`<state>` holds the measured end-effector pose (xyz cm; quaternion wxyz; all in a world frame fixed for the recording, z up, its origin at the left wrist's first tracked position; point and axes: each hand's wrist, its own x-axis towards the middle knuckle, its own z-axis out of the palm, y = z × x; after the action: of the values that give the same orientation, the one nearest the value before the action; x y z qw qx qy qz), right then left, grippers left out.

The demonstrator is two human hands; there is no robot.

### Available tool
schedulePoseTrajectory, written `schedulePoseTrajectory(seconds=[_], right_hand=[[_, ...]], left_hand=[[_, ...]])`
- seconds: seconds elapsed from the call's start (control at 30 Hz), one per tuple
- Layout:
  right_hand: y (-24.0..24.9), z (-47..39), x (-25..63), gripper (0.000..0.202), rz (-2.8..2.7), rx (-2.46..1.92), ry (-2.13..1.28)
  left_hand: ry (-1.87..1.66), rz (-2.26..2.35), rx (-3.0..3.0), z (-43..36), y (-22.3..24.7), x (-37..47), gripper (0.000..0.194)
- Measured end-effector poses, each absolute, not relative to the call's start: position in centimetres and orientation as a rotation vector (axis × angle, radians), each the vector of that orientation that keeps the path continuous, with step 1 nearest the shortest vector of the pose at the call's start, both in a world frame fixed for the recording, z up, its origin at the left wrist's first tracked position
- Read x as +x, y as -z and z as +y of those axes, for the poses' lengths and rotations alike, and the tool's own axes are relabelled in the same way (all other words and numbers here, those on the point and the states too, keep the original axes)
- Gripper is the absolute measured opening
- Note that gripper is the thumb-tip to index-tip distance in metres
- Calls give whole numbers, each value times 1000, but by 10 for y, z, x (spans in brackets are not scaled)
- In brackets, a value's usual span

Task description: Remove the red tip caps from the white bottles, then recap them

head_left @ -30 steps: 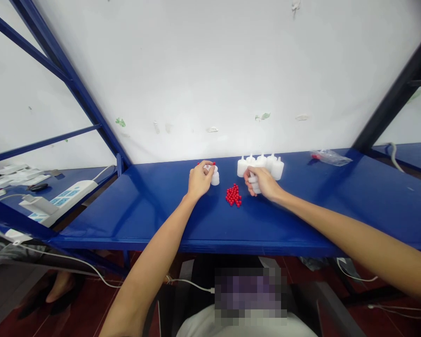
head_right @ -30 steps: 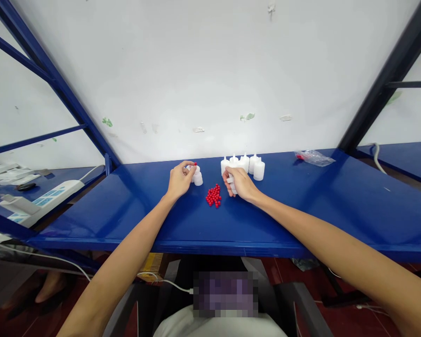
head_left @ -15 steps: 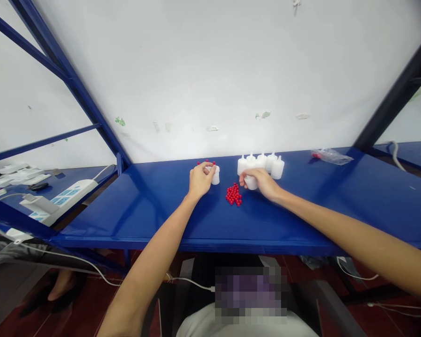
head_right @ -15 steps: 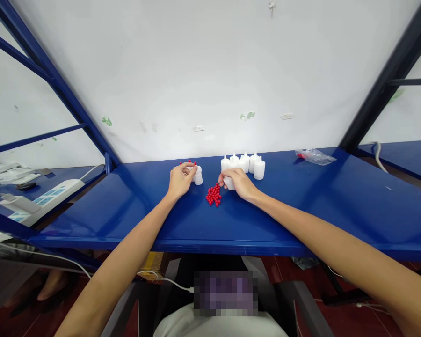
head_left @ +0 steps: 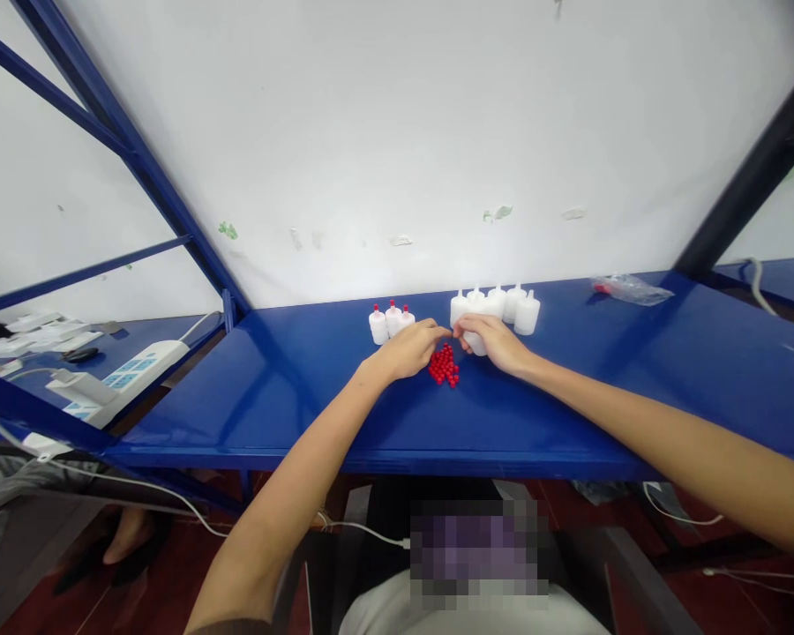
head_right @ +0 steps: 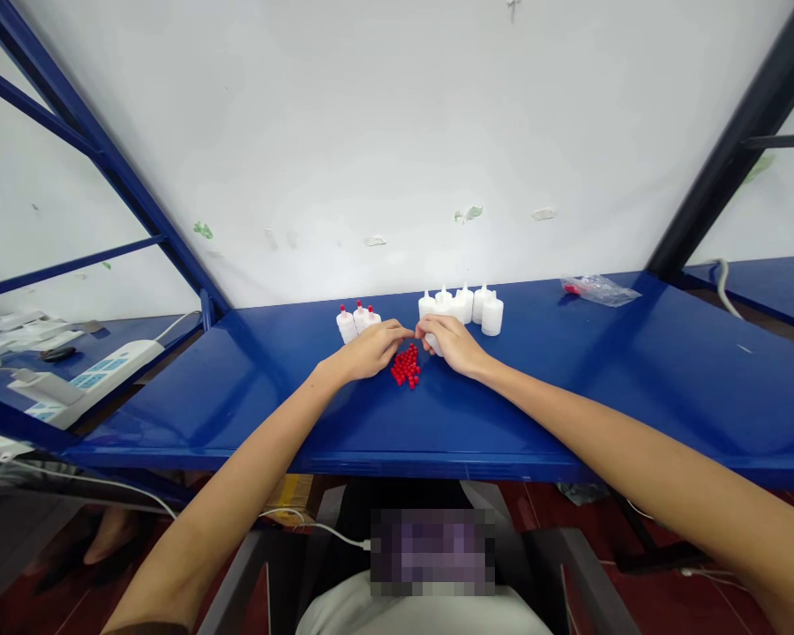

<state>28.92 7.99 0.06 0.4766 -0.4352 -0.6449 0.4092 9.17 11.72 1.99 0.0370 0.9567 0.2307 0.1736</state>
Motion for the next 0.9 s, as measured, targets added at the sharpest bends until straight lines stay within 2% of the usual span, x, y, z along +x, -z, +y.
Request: schedulePoseTrajectory(seconds=[0.13,0.3,0.4,0.6,0.73,0.9], right_hand=[[-2,78,288,26,-1565,-1139,-993],[-4,75,290,28,-1612,-1194,-905],[-5,74,291,32,-1691,-1174,-837],[-9,69,291,35,-1739,-1078,-838],[-11,64,290,27,-1783,-1022,-811],[-11,63,290,29,-1899,-1056,-732]], left_hand=[[-282,676,3040,127,-27,100,44],[-270,611,3061,135,-25,104,34],[-447,672,2985,135,-21,102,28],[-1090,699,2492,112,-20,101,19],[-1121,629,2251,98,-19,105,18],[-1188,573,2178,94,-17,109,17]])
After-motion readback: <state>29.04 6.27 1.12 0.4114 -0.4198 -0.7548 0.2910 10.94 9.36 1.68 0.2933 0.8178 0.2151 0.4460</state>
